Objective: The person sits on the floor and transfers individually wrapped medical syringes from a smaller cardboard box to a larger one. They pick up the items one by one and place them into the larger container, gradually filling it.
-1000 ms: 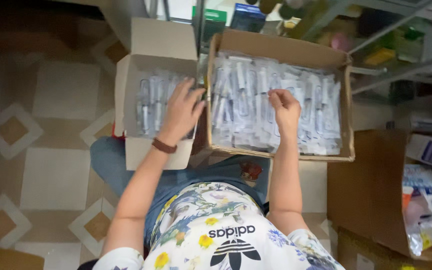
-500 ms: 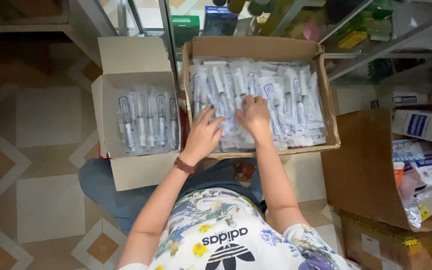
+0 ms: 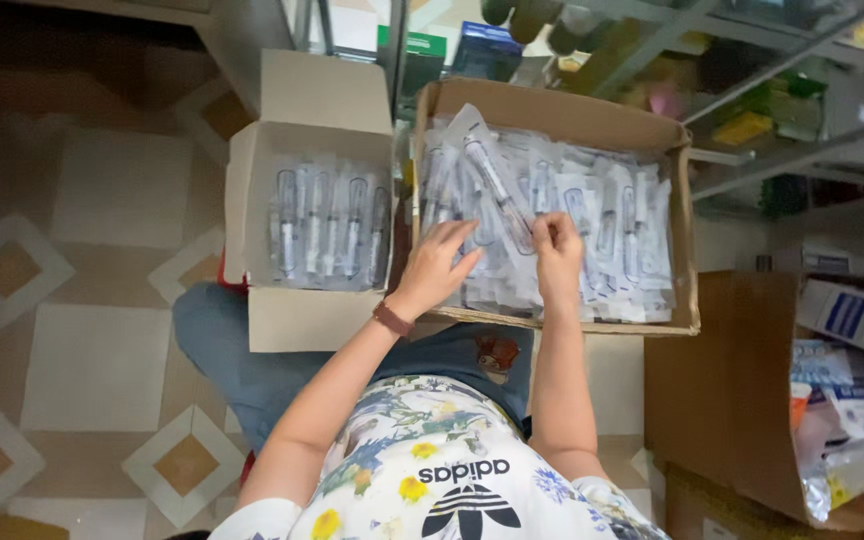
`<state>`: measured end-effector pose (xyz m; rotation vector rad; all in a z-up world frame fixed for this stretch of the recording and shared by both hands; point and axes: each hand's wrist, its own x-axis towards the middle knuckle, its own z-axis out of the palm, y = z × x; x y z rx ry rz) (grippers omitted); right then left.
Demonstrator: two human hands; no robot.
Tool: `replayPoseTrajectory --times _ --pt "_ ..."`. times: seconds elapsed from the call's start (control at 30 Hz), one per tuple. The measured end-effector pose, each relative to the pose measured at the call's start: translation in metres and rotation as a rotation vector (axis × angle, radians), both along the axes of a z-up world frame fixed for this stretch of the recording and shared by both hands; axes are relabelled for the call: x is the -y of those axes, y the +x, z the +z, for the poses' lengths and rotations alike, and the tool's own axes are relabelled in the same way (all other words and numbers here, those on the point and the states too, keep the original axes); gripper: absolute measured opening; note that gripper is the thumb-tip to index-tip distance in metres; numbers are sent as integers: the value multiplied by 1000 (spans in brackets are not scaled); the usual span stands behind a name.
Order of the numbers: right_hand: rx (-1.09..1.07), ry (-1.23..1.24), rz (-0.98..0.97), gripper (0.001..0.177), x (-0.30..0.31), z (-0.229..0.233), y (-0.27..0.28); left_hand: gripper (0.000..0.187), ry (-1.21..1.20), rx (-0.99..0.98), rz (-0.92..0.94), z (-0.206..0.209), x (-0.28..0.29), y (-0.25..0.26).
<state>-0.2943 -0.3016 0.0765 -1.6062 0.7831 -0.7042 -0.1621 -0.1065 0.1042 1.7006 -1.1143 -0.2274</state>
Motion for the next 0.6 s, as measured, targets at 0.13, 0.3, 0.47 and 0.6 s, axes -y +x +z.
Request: replayPoseTrajectory --times 0.13,0.3,0.47,0.6 --pt "95 74 176 7 -19 -2 -2 55 -31 -475 21 -14 15 1" --pt "94 60 351 6 -31 -1 2 50 -266 -1052 3 -23 8 4" --pt "26 -28 450 8 -37 3 3 45 -453 -1023 -135 -9 -1 14" --pt "-10 -14 359 9 -47 21 10 50 -389 -914 -7 12 -18 44"
